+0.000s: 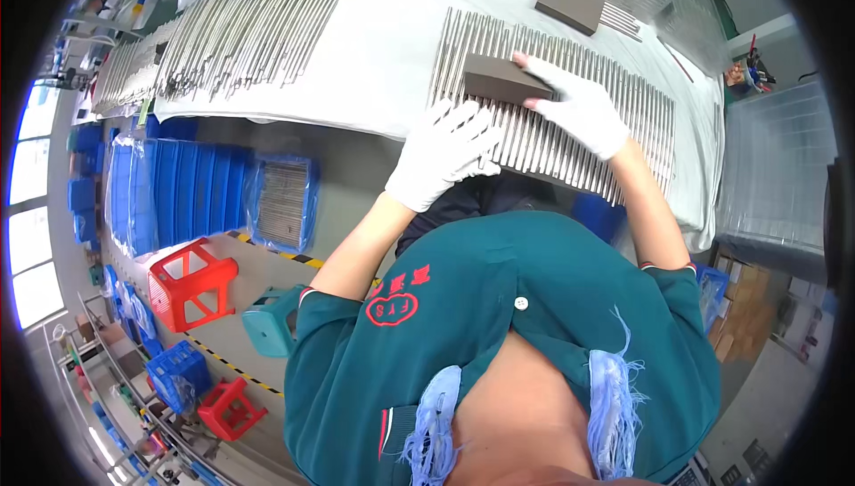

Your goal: Gathering and aligning metal rods on a workbench using hand blocks.

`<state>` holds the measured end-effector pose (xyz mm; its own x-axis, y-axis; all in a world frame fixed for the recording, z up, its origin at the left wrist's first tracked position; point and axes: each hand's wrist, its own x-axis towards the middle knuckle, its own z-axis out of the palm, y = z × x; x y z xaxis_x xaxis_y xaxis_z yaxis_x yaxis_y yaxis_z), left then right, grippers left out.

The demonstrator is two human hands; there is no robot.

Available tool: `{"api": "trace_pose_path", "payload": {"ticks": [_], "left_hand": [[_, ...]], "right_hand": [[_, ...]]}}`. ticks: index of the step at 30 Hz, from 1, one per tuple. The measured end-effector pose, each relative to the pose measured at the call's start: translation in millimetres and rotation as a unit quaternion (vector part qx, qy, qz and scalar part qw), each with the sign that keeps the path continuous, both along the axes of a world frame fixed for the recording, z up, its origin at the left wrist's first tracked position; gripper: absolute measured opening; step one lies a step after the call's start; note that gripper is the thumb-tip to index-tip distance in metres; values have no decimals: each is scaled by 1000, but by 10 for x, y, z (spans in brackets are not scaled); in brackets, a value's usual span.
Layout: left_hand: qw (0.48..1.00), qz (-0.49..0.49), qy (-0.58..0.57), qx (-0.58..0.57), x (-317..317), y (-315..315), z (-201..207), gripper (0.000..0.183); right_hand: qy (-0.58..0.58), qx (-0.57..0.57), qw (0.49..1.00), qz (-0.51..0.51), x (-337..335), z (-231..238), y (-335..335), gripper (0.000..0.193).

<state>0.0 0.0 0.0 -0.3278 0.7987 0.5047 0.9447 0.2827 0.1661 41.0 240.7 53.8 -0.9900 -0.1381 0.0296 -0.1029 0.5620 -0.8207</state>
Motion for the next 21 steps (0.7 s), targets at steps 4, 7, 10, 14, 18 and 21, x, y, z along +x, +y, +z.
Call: {"api": "trace_pose_path", "payload": {"ticks": [4,7,10,14,18,21], "left_hand": [[999,13,-46,6,96,-31,31,36],[993,42,-101,50,-50,105,-94,22],[1000,-21,-7,17,-23,-53,-158,44],[1000,-9,-5,24,113,-35,-153,48],[999,2,18,42,137,-54,-186,51],[999,3,18,31,115,-50,-181,51]], "right_hand": [[-17,-30,999,12,64,82,-39,53],[-29,76,996,-48,100,55,334,54],[-8,65,995,-75,113,-94,293,57],[27,52,996,-67,80,-146,31,58],[-18,5,997,-80,160,-119,288,59],[24,38,996,-71,72,-81,83,60]]}}
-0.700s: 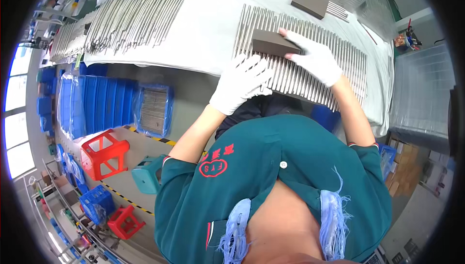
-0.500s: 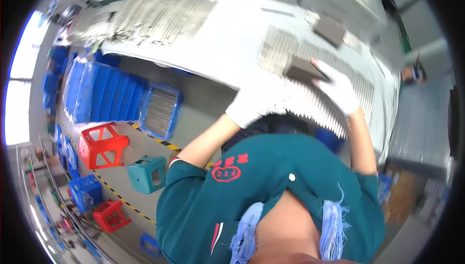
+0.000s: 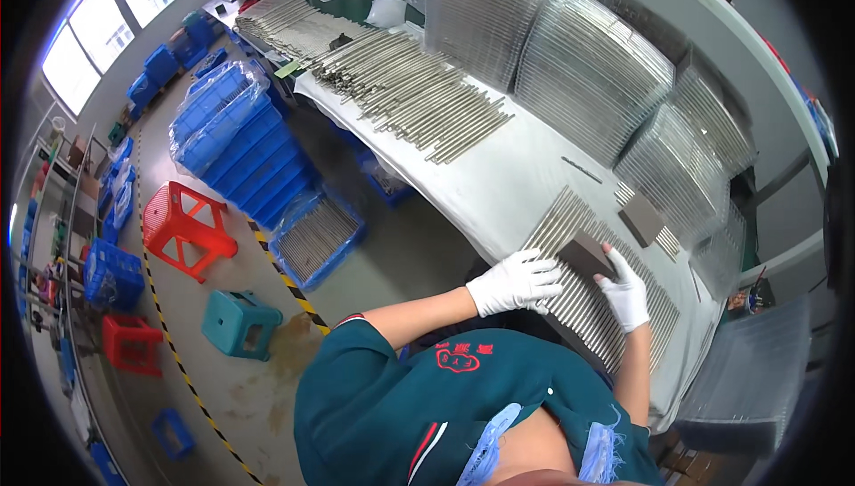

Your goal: Gathering and aligning metal rods on a workbench using hand blocks.

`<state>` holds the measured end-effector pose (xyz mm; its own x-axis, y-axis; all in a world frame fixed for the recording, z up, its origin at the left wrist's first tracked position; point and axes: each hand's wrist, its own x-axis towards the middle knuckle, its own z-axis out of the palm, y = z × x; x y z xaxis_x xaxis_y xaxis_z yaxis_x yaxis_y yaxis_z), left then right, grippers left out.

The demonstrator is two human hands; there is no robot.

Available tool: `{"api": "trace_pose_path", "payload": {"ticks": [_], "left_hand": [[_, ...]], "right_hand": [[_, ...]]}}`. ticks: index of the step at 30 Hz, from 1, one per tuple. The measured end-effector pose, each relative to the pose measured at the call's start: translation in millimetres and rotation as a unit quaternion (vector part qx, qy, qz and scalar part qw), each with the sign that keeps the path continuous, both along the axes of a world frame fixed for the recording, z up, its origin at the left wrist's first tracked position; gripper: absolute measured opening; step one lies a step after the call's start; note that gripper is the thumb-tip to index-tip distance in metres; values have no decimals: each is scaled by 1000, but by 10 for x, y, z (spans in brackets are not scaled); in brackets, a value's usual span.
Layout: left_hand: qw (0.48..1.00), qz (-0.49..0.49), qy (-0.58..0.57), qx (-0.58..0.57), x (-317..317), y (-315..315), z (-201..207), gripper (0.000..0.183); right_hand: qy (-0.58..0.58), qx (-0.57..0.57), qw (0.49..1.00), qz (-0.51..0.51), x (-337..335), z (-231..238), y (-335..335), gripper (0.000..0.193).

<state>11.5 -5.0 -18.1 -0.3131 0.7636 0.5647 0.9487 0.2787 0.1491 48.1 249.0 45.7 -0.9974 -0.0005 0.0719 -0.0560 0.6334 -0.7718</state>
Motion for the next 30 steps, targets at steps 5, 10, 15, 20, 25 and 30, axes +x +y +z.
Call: {"api": "trace_pose_path", "payload": {"ticks": [5,10,15,20,25,30], "left_hand": [[1000,0,13,4,-34,7,-6,52],[1000,-7,-12,-28,-28,-16,80,59],[998,-38,-45,-28,-50,-41,102,71],[999,-29,-35,-10,-52,-24,48,65],[999,-24,-18,21,-51,7,24,54],[997,-20,-63,-37,-18,34,129,62]], "right_hand": [[-28,-22,999,0,5,-50,132,60],[44,-50,995,-75,401,-6,571,69],[184,-115,953,-212,551,-186,711,65],[220,-169,930,-242,597,-177,759,66],[233,-154,931,-237,607,-136,732,65],[234,-157,929,-241,647,-40,612,64]]}}
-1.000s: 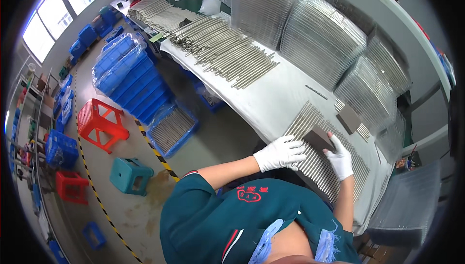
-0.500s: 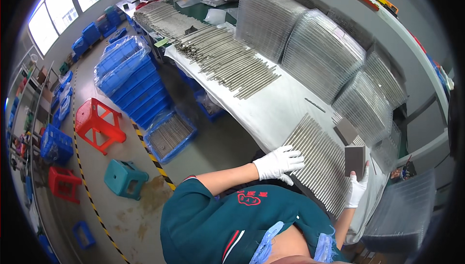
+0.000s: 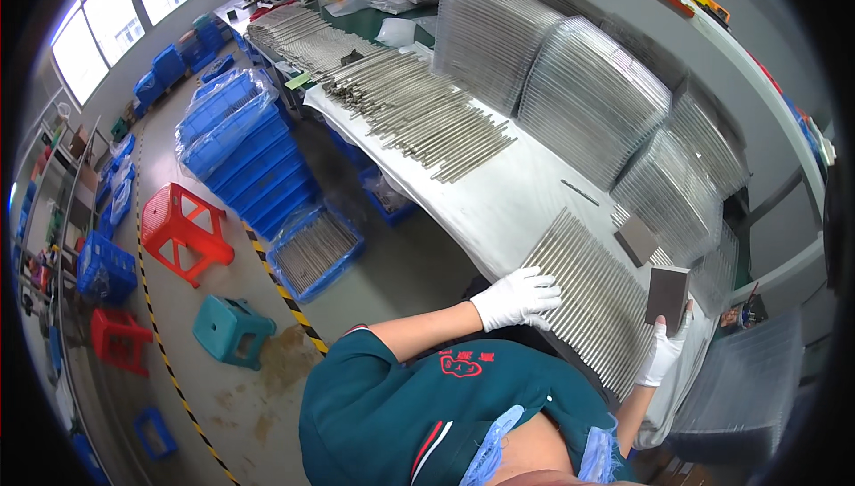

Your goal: Gathering and aligning metal rods on a workbench using hand blocks.

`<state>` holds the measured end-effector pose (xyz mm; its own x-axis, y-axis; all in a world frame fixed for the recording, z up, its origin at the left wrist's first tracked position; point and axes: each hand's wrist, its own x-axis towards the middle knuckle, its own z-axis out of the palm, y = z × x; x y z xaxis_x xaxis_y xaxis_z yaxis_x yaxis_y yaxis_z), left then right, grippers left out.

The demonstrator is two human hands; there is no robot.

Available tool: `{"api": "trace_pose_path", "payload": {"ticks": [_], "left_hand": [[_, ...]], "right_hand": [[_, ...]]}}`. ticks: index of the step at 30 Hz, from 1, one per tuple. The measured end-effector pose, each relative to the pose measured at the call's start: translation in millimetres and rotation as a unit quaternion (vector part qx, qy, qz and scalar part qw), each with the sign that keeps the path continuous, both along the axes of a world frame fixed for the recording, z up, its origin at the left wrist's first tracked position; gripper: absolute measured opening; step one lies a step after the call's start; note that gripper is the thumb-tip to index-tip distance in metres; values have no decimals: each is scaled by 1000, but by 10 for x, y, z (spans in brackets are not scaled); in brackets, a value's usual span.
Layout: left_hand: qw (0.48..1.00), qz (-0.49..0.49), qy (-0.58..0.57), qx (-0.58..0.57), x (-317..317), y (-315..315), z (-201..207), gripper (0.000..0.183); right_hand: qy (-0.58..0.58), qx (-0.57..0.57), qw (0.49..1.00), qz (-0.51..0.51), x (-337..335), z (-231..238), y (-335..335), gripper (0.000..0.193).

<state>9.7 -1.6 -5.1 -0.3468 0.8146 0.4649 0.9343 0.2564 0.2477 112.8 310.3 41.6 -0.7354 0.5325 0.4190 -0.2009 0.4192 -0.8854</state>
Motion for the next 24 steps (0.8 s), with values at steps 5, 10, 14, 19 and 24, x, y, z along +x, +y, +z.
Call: {"api": "trace_pose_path", "payload": {"ticks": [5,10,14,19,24], "left_hand": [[997,-12,-31,-74,-3,174,206,91],[995,1,-31,-98,5,334,107,98],[992,1,-46,-120,20,336,168,99],[994,0,-32,-104,-9,323,142,97],[995,6,-25,-99,-25,354,60,98]], "right_hand": [[12,11,1000,-20,-33,-151,140,64],[32,2,998,-56,-98,-229,384,63],[37,119,980,-153,-147,-412,1053,62],[58,38,961,-266,-224,-480,1526,60],[34,11,942,-335,-142,-705,1633,61]]}}
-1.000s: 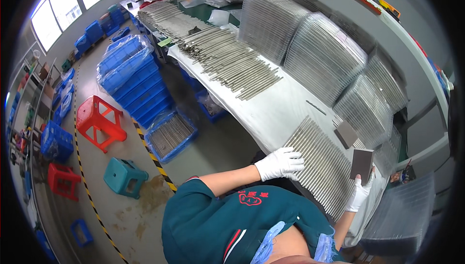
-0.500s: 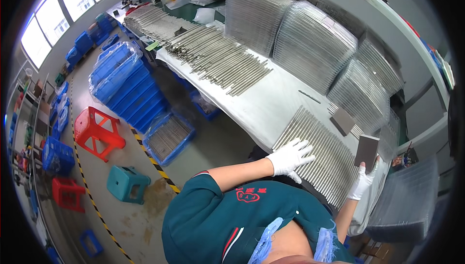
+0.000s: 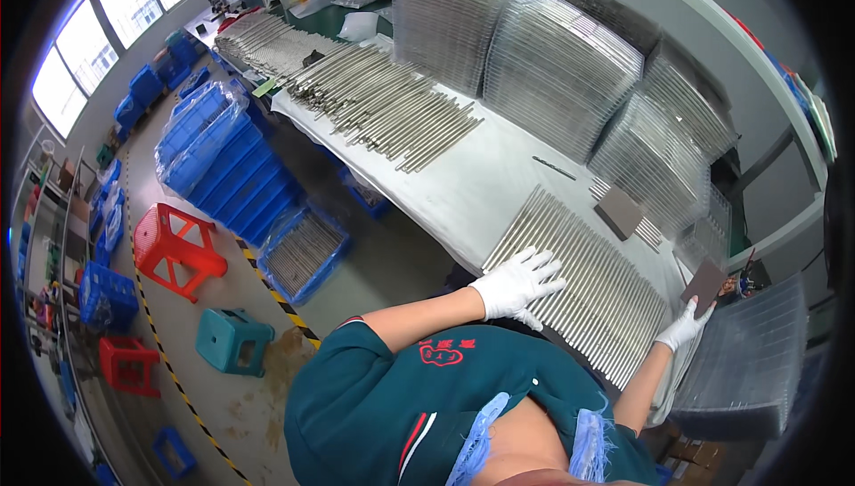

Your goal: Gathering and aligning metal rods on a workbench using hand blocks.

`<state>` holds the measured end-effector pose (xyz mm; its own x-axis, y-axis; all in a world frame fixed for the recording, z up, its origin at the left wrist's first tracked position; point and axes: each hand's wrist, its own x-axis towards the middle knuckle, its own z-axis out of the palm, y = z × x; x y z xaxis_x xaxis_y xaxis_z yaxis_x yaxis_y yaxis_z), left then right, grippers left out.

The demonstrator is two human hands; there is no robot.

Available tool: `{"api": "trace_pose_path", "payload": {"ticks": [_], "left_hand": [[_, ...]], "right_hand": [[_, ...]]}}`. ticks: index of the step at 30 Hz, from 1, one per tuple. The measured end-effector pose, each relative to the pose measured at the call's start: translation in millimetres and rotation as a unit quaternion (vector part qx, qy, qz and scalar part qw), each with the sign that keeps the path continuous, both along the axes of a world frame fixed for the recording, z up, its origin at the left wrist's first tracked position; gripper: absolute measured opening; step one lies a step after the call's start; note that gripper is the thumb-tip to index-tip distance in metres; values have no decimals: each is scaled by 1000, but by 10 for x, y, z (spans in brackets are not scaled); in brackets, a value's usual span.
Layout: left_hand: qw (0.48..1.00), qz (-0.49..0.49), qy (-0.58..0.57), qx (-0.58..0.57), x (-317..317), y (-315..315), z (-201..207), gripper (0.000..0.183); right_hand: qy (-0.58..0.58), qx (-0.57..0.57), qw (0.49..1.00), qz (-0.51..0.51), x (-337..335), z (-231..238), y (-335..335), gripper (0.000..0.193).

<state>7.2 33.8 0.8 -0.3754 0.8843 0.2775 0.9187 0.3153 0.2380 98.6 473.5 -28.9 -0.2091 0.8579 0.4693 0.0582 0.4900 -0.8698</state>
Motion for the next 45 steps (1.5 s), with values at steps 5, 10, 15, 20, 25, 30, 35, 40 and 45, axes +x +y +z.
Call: {"api": "trace_pose_path", "payload": {"ticks": [5,10,15,20,25,30,35,40,45], "left_hand": [[1000,1,12,3,-7,13,-45,99],[1000,4,12,-4,9,23,-35,99],[1000,6,15,-4,-1,20,-70,100],[1000,4,18,-8,-7,28,-50,100],[1000,6,12,-10,4,5,-11,99],[1000,3,13,-12,7,1,9,99],[1000,2,19,-8,2,10,-8,98],[1000,2,22,-3,0,8,-22,98],[1000,2,23,-2,-3,4,-12,98]], "right_hand": [[16,32,999,6,-6,-24,-10,60],[-2,59,998,8,-10,-29,-58,60],[12,43,999,16,-29,-54,-37,60],[56,-15,996,64,-29,-64,-21,59],[56,-44,995,66,-41,-35,-71,60],[21,-6,999,45,-28,-72,-8,61],[38,-5,998,54,-30,-129,42,61],[52,-24,996,66,-39,-75,-35,62],[48,-36,996,65,-35,-26,-96,64]]}}
